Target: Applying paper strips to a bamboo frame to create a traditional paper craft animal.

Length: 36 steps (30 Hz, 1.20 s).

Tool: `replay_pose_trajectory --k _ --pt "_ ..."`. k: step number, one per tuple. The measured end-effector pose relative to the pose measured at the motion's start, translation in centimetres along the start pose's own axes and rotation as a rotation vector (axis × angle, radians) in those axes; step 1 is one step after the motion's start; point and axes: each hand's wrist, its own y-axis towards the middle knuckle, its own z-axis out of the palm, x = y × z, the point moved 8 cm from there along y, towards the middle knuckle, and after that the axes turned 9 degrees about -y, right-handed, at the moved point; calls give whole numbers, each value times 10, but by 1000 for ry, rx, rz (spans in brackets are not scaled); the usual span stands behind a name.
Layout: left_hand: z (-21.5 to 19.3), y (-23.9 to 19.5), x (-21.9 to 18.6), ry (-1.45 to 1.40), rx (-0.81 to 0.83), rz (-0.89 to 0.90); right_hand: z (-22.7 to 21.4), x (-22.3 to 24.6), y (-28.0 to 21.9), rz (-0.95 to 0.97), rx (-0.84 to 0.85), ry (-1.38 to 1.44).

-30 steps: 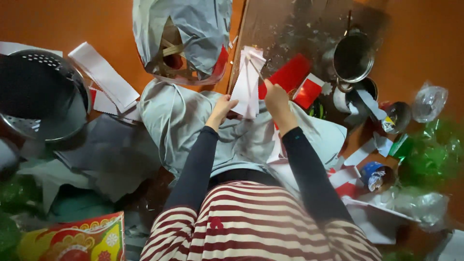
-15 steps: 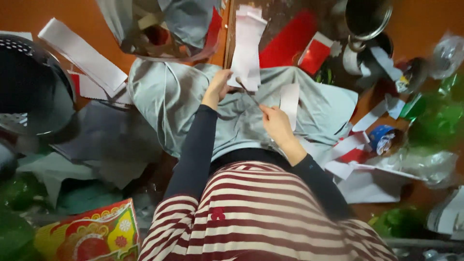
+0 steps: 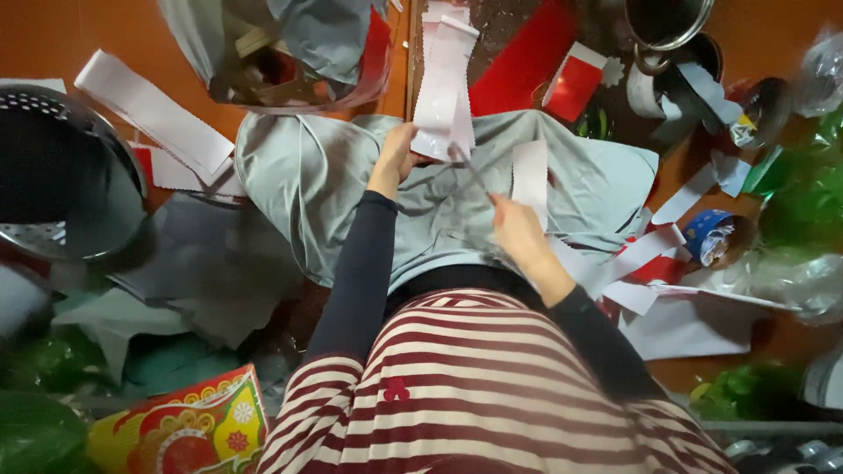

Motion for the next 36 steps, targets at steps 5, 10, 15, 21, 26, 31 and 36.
replay_pose_trajectory --k 5,10,15,21,26,31,36 --pt "-14 27 12 26 64 -19 -38 6 84 -223 -412 -134" --pt "-15 13 10 112 57 14 1 13 188 -131 -318 -186" --pt "-7 -3 3 143 47 18 3 23 195 -104 -397 68" --pt "-9 -4 4 111 48 2 5 -18 170 -22 -352 34" --pt "-3 -10 -1 117 38 42 7 -44 176 -9 -436 3" --pt "-21 14 7 140 121 125 -127 -40 140 -14 -635 64" --pt "36 -9 -15 101 241 96 -216 -124 132 245 -755 146"
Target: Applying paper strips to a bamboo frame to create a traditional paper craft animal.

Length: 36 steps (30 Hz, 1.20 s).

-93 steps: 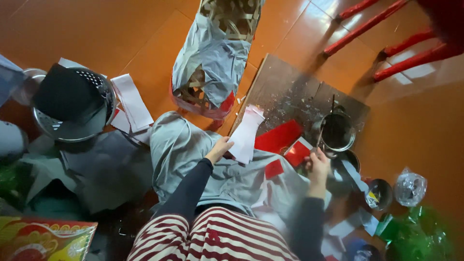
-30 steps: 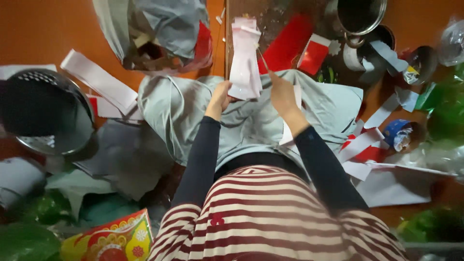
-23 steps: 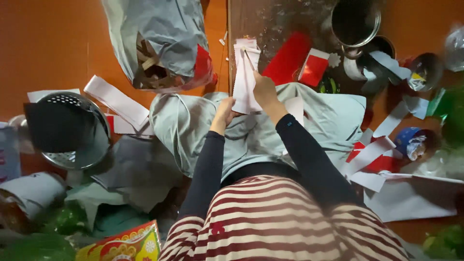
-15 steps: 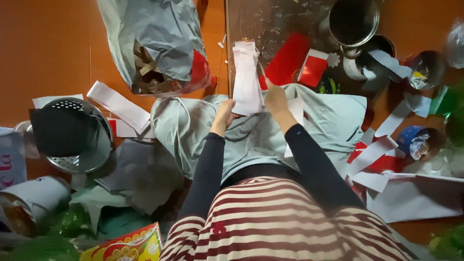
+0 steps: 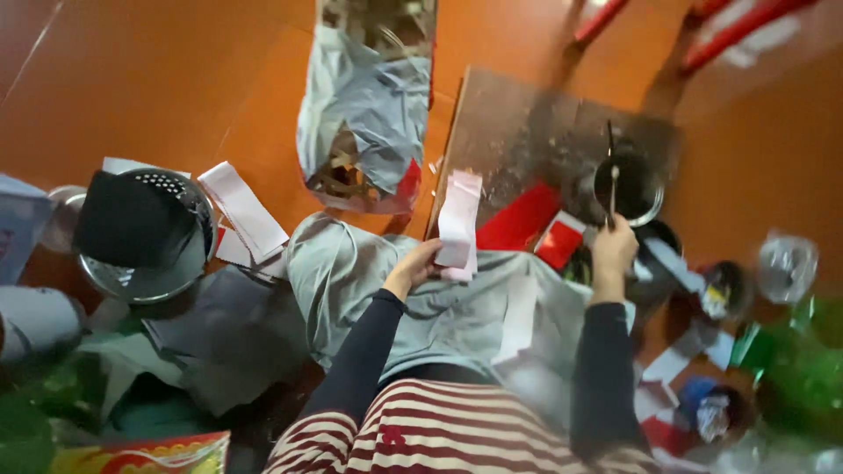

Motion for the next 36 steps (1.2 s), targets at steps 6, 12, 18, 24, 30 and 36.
replay_pose_trajectory --k 6,12,18,24,30,36 --pt "73 1 -21 -149 193 18 -7 98 -48 -477 -42 -403" --pt "105 3 -46 -275 333 224 24 225 -189 -939 144 -243" --pt "87 -30 -70 -203 88 337 28 228 -192 -868 236 72" --pt "115 -74 -72 -378 240 203 -7 242 -182 -1036 -5 -140" --pt "99 -79 -58 -401 217 77 -32 268 -173 -1135 3 -24" --pt "151 -192 -134 967 165 1100 -57 321 -201 -1196 298 74"
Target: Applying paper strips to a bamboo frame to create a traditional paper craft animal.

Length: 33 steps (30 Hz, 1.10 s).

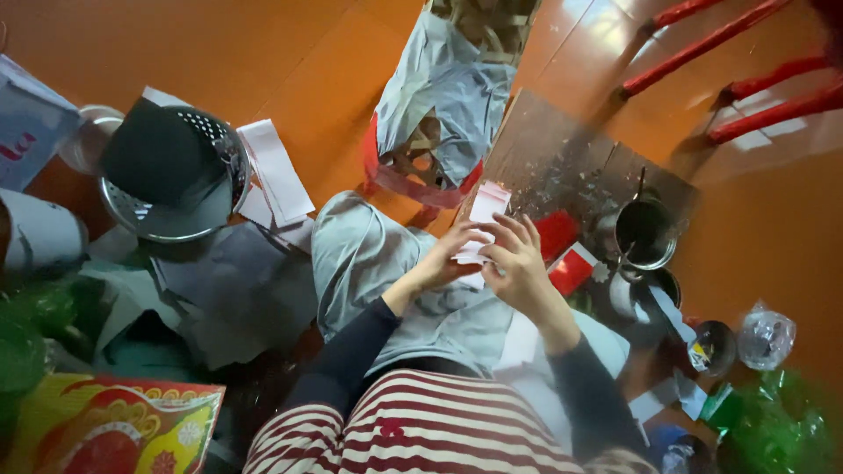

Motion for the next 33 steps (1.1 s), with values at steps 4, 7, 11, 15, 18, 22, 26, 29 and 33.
replay_pose_trajectory --k 4,7,11,15,18,22,26,29,33 --pt "-15 -21 21 -12 33 -32 -38 -3 10 18 -126 237" --pt "-53 -43 26 -30 -51 -203 -48 -36 1 213 -247 524" --pt "-129 -63 0 -199 -249 -333 -9 -72 -25 448 -325 910" --pt "-190 -40 -42 -594 -461 -170 26 -64 -15 538 -345 1115" --pt "-214 -7 -62 -552 -513 -21 43 -57 5 413 -339 991" --pt "-234 35 -65 -446 -570 69 78 -69 17 428 -492 1271" --pt "-239 68 -58 -227 -579 131 90 -72 25 358 -583 1196" --pt "-238 81 -56 18 -604 208 86 -64 44 363 -581 1169" --pt "-231 92 -64 177 -604 212 94 -65 55 382 -607 1264"
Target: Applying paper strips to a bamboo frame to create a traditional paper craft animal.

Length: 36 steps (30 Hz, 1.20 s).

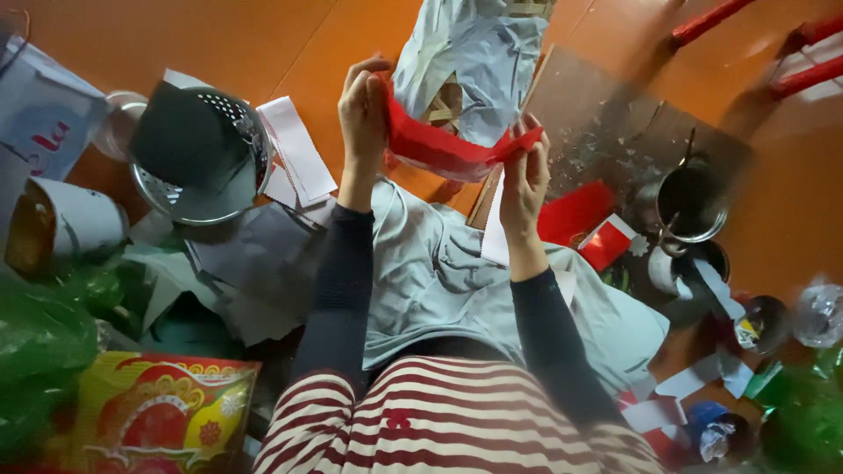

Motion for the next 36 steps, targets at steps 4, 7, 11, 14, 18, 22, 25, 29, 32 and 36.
replay_pose_trajectory --k 4,7,11,14,18,22,25,29,32,36 --pt "4 8 -15 34 34 -41 -4 -21 0 -40 3 -56" --pt "8 13 -24 79 73 -35 -5 -30 -1 -46 -24 -81" --pt "9 14 -18 108 90 -84 -3 -27 0 -144 -82 -343" --pt "5 9 10 -46 107 -152 3 -31 8 -79 -45 -250" --pt "10 10 50 -245 139 -262 1 -57 18 -72 56 -264" --pt "26 4 65 -460 262 -429 -25 -172 5 407 120 143" --pt "32 3 65 -513 309 -461 -18 -165 5 453 145 115" --pt "30 0 70 -525 315 -428 -35 -204 -4 410 153 163" --pt "24 -5 88 -581 238 -440 -45 -210 -3 378 167 -26" --pt "3 -26 115 -649 114 -406 -18 -156 14 416 107 324"
